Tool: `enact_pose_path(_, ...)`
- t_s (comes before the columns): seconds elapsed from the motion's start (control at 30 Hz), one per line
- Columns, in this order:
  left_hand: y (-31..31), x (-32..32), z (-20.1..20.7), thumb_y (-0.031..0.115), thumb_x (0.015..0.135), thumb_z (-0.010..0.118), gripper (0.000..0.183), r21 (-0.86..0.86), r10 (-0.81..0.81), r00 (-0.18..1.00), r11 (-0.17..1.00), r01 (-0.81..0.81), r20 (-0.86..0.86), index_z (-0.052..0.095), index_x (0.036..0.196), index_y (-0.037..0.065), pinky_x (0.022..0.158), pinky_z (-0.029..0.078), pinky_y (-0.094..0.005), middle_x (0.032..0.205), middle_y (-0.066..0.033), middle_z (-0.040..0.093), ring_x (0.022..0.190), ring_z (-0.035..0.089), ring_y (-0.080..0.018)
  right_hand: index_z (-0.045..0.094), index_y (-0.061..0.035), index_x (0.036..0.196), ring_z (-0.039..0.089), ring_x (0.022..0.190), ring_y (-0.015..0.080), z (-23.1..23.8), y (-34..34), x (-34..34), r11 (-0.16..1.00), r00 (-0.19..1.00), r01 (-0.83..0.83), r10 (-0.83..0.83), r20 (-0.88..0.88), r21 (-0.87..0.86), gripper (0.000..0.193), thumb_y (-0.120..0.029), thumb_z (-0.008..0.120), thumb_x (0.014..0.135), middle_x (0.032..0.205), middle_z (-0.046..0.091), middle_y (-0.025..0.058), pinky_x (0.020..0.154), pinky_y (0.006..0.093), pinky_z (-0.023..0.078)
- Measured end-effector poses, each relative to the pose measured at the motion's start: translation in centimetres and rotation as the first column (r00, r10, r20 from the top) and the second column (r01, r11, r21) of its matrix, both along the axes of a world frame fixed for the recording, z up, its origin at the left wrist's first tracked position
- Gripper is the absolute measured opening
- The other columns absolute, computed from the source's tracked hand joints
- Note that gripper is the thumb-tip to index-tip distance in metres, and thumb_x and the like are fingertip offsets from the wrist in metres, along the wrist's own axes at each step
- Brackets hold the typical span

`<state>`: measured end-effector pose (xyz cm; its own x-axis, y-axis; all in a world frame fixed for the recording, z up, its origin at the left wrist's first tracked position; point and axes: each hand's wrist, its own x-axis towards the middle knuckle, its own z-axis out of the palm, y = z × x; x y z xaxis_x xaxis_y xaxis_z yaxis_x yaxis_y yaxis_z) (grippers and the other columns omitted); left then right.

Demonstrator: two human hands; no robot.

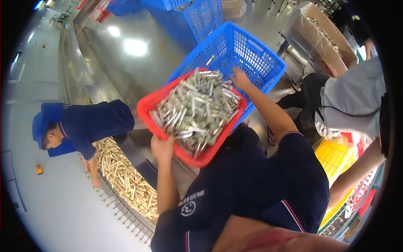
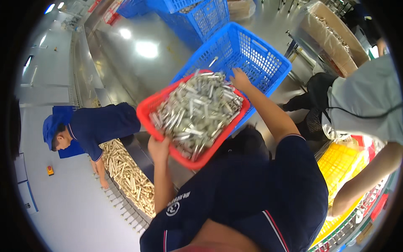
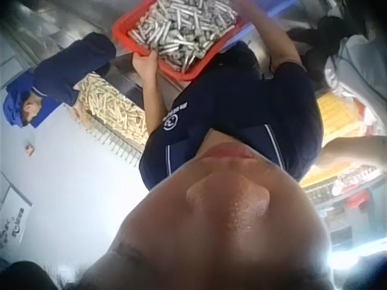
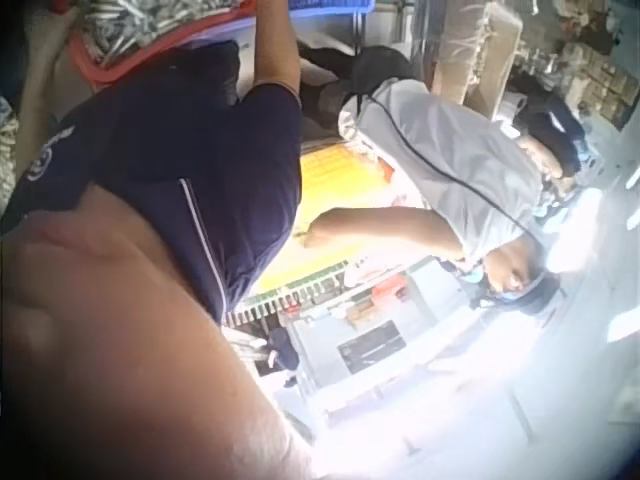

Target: The person sorts small metal components from a red basket onto individual holders on a moving conveyor belt by hand.

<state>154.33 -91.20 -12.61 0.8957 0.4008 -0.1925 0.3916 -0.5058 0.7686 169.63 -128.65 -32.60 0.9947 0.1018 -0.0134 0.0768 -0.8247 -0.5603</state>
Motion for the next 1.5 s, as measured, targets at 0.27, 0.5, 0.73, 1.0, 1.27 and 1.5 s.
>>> enact_pose_path(0.27, -42.0, 52.7, -7.1, 0.023, 0.067, 0.07, 0.036, 0.269, -0.234, 0.947, 0.919, 0.29, -0.222, 0.053, 0.082, -0.005, 0.074, 0.044, -0.0485, 0.086, -0.0261, 0.057, 0.082, 0.056, -0.0439, 0.005, -0.0019, 0.147, 0.051, 0.117, 0.03, 10.4, -15.7, 31.6, 0.763, 0.918, 0.017, 0.244, -0.312, 0.646, 0.108, -0.042, 0.074, 0.074, 0.128, 0.048, 0.0272, 0.1, 0.0383, 0.039)
enact_pose_path(0.5, -47.0, 73.9, -4.7, 0.034, 0.08, 0.067, 0.04, 0.1, -0.377, 0.925, 0.919, 0.381, -0.054, 0.053, 0.078, -0.004, 0.075, 0.042, -0.0479, 0.083, -0.0245, 0.056, 0.085, 0.055, -0.042, 0.053, 0.0039, 0.106, 0.064, 0.093, 0.0261, 15.1, -26.3, 56.0, 0.831, 0.646, -0.064, 0.456, -0.612, 0.552, 0.052, -0.025, 0.074, 0.068, 0.101, 0.064, 0.0205, 0.078, 0.0374, 0.049)
enact_pose_path(0.73, -36.6, 70.1, -9.9, 0.048, 0.083, 0.062, 0.068, 0.153, 0.046, 0.93, 0.988, 0.011, -0.365, 0.043, 0.129, 0.002, 0.1, 0.036, -0.0462, 0.128, -0.032, 0.041, 0.116, 0.045, -0.0451, 0.057, -0.0027, 0.115, 0.063, 0.094, 0.0296, 18.9, -27.6, 57.9, 0.841, 0.778, 0.016, 0.329, -0.535, 0.541, 0.049, -0.019, 0.064, 0.069, 0.099, 0.065, 0.0199, 0.086, 0.0385, 0.049)
enact_pose_path(1.0, -36.9, 66.7, -10.3, 0.044, 0.09, 0.053, 0.065, 0.006, -0.363, 0.919, 0.93, 0.368, -0.153, 0.039, 0.136, 0.0, 0.109, 0.025, -0.0444, 0.141, -0.0289, 0.033, 0.132, 0.028, -0.0439, 0.063, -0.0037, 0.106, 0.066, 0.079, 0.0296, 12.8, -41.4, 60.8, 0.922, 0.856, 0.384, -0.333, -0.396, 0.055, 0.037, -0.007, 0.053, 0.07, 0.081, 0.067, 0.0166, 0.073, 0.0403, 0.051)
enact_pose_path(1.27, -41.0, 70.4, -22.5, 0.038, 0.098, 0.04, 0.06, -0.529, 0.018, 1.0, 0.848, -0.021, -0.01, 0.033, 0.138, -0.006, 0.113, 0.016, -0.0378, 0.146, -0.0243, 0.029, 0.137, 0.024, -0.0338, 0.063, -0.0014, 0.103, 0.065, 0.078, 0.0347, 12.7, -31.1, 67.0, 0.927, 0.894, 0.336, -0.369, -0.256, -0.165, 0.054, -0.052, 0.049, 0.089, 0.079, 0.066, 0.02, 0.072, 0.0435, 0.049)
enact_pose_path(1.5, -17.9, 68.5, -61.7, 0.049, 0.096, 0.036, 0.064, -0.681, 0.337, 0.881, 0.56, -0.472, -0.333, 0.04, 0.136, -0.002, 0.107, 0.031, -0.0421, 0.138, -0.0219, 0.043, 0.128, 0.04, -0.0326, 0.063, -0.0016, 0.099, 0.064, 0.085, 0.0354, -4.5, -20.3, 76.0, 0.969, 0.857, 0.207, -0.245, -0.454, -0.131, 0.056, -0.053, 0.043, 0.092, 0.085, 0.066, 0.0208, 0.077, 0.0434, 0.047)
